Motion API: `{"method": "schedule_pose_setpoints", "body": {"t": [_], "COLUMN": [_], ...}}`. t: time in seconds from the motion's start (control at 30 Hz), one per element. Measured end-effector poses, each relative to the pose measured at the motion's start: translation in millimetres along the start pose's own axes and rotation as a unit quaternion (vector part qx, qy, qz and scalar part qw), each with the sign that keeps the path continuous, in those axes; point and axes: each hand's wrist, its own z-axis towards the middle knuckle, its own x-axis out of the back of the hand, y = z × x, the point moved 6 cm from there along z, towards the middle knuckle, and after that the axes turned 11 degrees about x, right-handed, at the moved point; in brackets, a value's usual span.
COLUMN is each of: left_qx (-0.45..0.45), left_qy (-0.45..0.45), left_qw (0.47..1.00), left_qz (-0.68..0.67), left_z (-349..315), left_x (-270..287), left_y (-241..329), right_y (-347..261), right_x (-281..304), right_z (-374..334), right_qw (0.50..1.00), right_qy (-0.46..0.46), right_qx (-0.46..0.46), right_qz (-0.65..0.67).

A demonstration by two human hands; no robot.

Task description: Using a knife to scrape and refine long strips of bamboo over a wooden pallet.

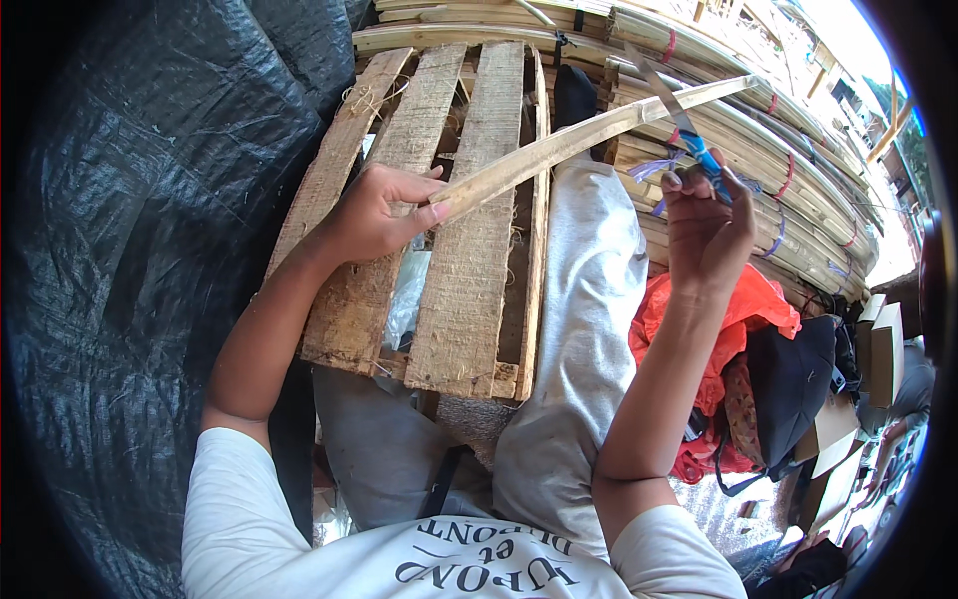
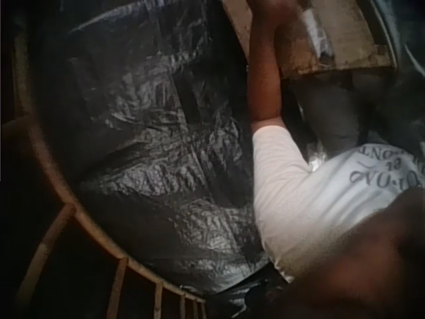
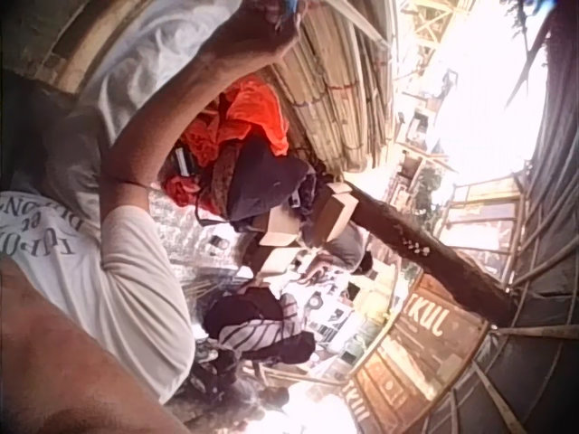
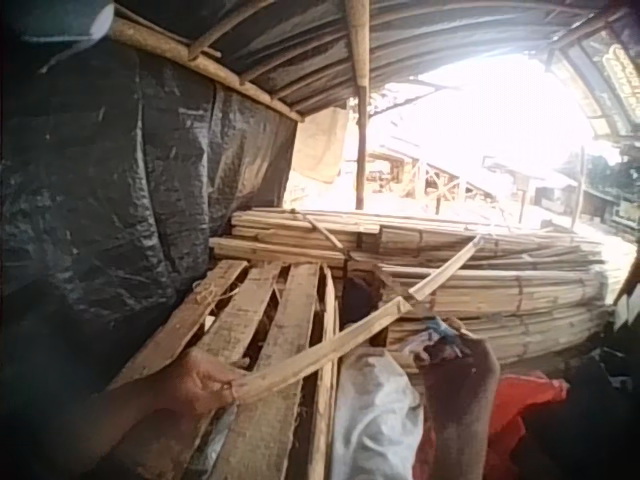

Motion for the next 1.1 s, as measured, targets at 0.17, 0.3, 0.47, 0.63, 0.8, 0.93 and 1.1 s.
{"method": "schedule_pose_setpoints", "body": {"t": [0.17, 0.3, 0.47, 0.63, 0.8, 0.93, 1.1], "left_qx": [0.004, 0.015, 0.062, 0.051, -0.008, 0.059, -0.014], "left_qy": [-0.023, -0.098, -0.162, -0.236, -0.226, -0.037, -0.068], "left_qw": [0.987, 0.943, 0.909, 0.926, 0.952, 0.99, 0.997], "left_qz": [-0.158, -0.318, -0.38, -0.29, -0.208, -0.126, -0.043], "left_z": [-7, -2, -7, -8, -7, -1, 1], "left_x": [15, 17, 16, 5, 3, 12, 2], "left_y": [-4, -11, -11, -15, -16, -2, 18], "right_y": [27, 53, 87, 113, 128, 128, 140], "right_x": [14, 27, 32, 18, 9, 7, 13], "right_z": [-1, -6, -20, -33, -35, -43, -56], "right_qw": [0.993, 0.994, 0.977, 0.967, 0.988, 0.987, 0.987], "right_qy": [0.033, 0.015, 0.085, 0.076, 0.026, 0.031, 0.034], "right_qx": [-0.062, -0.103, -0.167, -0.155, -0.136, -0.085, -0.059], "right_qz": [0.096, 0.021, -0.105, -0.186, -0.075, -0.131, -0.143]}}
